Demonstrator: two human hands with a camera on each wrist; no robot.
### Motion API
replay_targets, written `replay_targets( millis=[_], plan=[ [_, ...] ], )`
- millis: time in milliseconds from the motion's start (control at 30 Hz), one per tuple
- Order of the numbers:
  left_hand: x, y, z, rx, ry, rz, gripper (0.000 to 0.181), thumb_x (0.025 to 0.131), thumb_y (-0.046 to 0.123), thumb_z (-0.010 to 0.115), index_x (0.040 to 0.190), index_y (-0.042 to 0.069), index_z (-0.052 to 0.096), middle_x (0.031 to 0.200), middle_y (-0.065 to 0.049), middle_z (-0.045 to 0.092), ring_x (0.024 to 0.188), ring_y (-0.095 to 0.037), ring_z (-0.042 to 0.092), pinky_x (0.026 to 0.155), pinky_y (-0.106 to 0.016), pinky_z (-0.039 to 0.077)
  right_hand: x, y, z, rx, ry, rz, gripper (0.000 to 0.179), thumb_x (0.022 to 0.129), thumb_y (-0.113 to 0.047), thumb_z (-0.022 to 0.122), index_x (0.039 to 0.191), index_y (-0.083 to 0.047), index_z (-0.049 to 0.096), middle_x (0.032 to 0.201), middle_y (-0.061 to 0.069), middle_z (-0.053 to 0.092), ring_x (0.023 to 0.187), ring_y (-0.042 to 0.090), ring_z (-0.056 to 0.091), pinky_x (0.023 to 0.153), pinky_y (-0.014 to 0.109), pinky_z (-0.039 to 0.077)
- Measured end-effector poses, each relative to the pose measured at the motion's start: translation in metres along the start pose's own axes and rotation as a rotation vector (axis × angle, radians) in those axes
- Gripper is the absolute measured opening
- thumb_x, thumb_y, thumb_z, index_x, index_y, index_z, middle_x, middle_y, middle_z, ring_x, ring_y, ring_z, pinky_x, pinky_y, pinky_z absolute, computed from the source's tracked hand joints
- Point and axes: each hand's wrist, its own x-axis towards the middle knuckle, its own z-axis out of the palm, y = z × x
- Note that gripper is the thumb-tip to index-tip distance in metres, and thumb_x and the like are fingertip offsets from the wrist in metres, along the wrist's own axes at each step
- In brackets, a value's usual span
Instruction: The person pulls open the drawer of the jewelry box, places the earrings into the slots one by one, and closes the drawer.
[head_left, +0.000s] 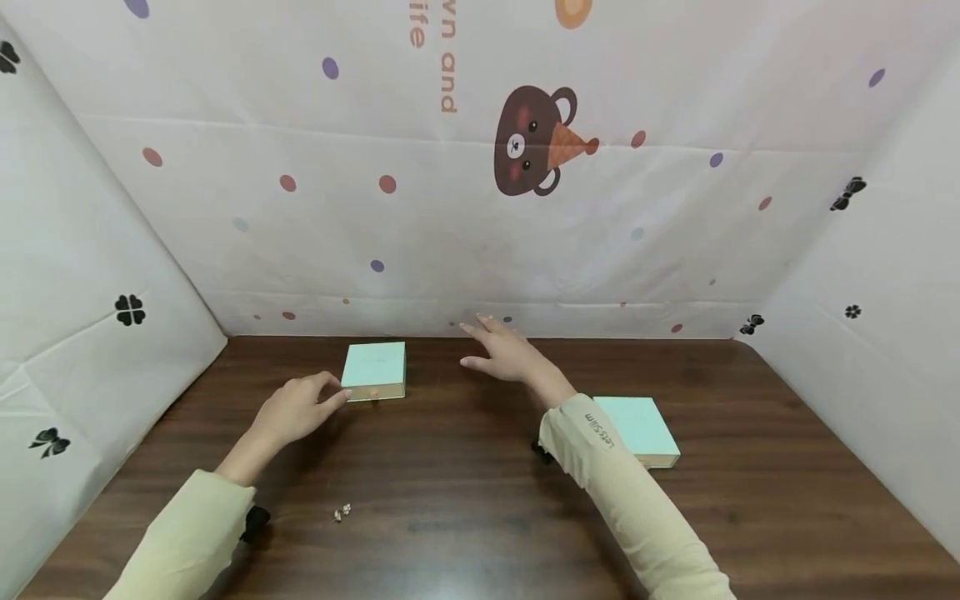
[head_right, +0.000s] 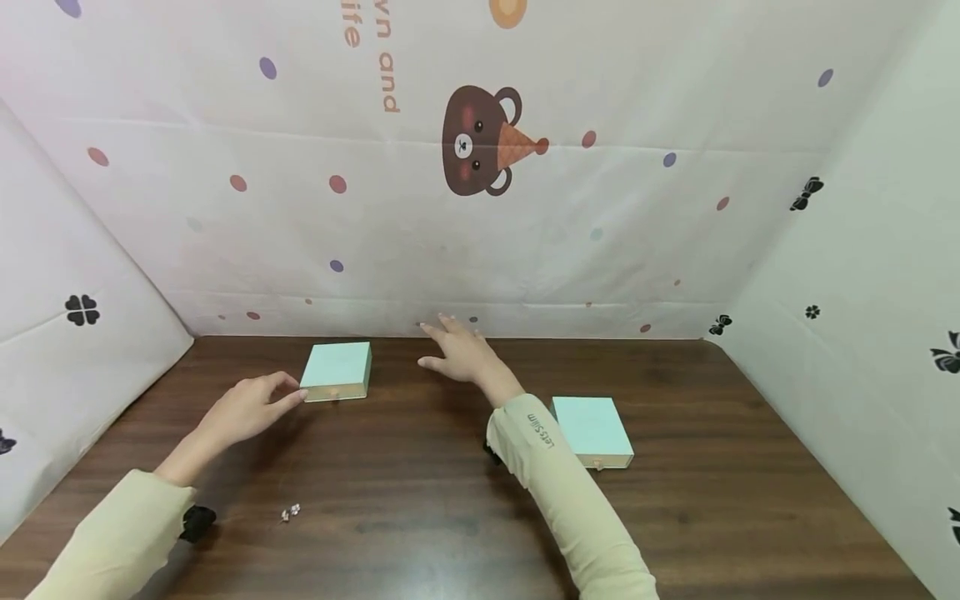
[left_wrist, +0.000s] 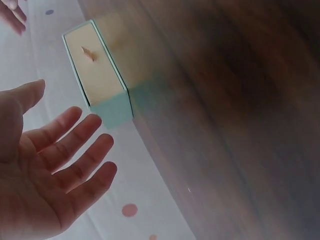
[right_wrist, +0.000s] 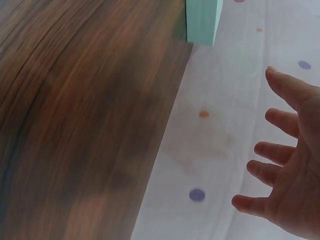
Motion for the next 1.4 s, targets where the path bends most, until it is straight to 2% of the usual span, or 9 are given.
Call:
replay_targets(
  millis=[133, 267, 400, 500, 567, 700, 967, 1400],
  plan=[
    [0.004, 0.006, 0.003, -0.021, -0.014, -0.009, 0.035, 0.091, 0.033, 0.054, 0.1, 0.001, 0.065, 0.081, -0.009, 0.066, 0.064, -0.017, 0.056, 0.052, -0.033, 0.042, 0.01, -0.006, 0.008, 0.073, -0.007, -0.029, 0.064, 0.092, -0.043, 0.049, 0.144, -0.015, 0.027, 0.15, 0.016, 0.014, 0.137, 0.031, 0.015, 0.106, 0.052, 0.02],
    [0.008, 0.009, 0.006, -0.049, -0.022, -0.028, 0.032, 0.09, 0.031, 0.055, 0.093, 0.001, 0.068, 0.076, -0.004, 0.064, 0.061, -0.014, 0.051, 0.052, -0.031, 0.04, 0.017, -0.012, 0.016, 0.175, -0.014, -0.064, 0.061, 0.092, -0.039, 0.05, 0.144, -0.013, 0.029, 0.15, 0.017, 0.015, 0.136, 0.032, 0.019, 0.106, 0.048, 0.021],
    [0.011, 0.012, 0.007, -0.082, -0.059, -0.069, 0.031, 0.09, 0.03, 0.054, 0.075, 0.005, 0.065, 0.057, 0.002, 0.049, 0.052, -0.012, 0.039, 0.048, -0.027, 0.031, 0.026, -0.017, 0.022, 0.226, -0.024, -0.079, 0.06, 0.093, -0.039, 0.05, 0.143, -0.013, 0.03, 0.15, 0.017, 0.016, 0.136, 0.031, 0.018, 0.107, 0.048, 0.022],
    [0.013, 0.012, 0.011, -0.11, -0.084, -0.095, 0.034, 0.091, 0.03, 0.054, 0.067, 0.006, 0.061, 0.053, 0.002, 0.046, 0.049, -0.011, 0.039, 0.047, -0.026, 0.031, 0.031, -0.022, 0.028, 0.252, -0.03, -0.074, 0.059, 0.093, -0.038, 0.049, 0.143, -0.013, 0.03, 0.15, 0.016, 0.016, 0.137, 0.031, 0.014, 0.107, 0.048, 0.019],
    [0.014, 0.013, 0.012, -0.137, -0.102, -0.118, 0.035, 0.091, 0.031, 0.053, 0.068, 0.006, 0.062, 0.056, 0.001, 0.052, 0.051, -0.012, 0.045, 0.048, -0.027, 0.034, 0.035, -0.026, 0.031, 0.27, -0.037, -0.068, 0.059, 0.093, -0.038, 0.049, 0.143, -0.013, 0.031, 0.15, 0.016, 0.016, 0.138, 0.031, 0.012, 0.108, 0.048, 0.018],
    [0.015, 0.015, 0.014, -0.185, -0.151, -0.173, 0.036, 0.091, 0.033, 0.054, 0.079, 0.001, 0.067, 0.064, -0.002, 0.061, 0.058, -0.015, 0.056, 0.053, -0.029, 0.041, 0.042, -0.033, 0.036, 0.301, -0.062, -0.068, 0.058, 0.093, -0.037, 0.049, 0.143, -0.012, 0.031, 0.15, 0.015, 0.016, 0.137, 0.03, 0.014, 0.108, 0.046, 0.019],
    [0.022, 0.021, 0.014, -0.286, -0.221, -0.235, 0.038, 0.091, 0.029, 0.055, 0.096, -0.007, 0.065, 0.07, -0.006, 0.064, 0.06, -0.016, 0.06, 0.051, -0.03, 0.047, 0.055, -0.042, 0.048, 0.366, -0.08, -0.051, 0.057, 0.094, -0.038, 0.048, 0.142, -0.012, 0.032, 0.151, 0.013, 0.015, 0.137, 0.028, 0.018, 0.107, 0.046, 0.022],
    [0.031, 0.021, 0.019, -0.283, -0.26, -0.236, 0.032, 0.091, 0.026, 0.054, 0.086, -0.002, 0.068, 0.068, -0.005, 0.065, 0.058, -0.014, 0.061, 0.053, -0.031, 0.049, 0.066, -0.047, 0.064, 0.367, -0.117, -0.04, 0.054, 0.094, -0.036, 0.047, 0.142, -0.014, 0.033, 0.151, 0.007, 0.017, 0.136, 0.026, 0.02, 0.107, 0.044, 0.023]
  ],
)
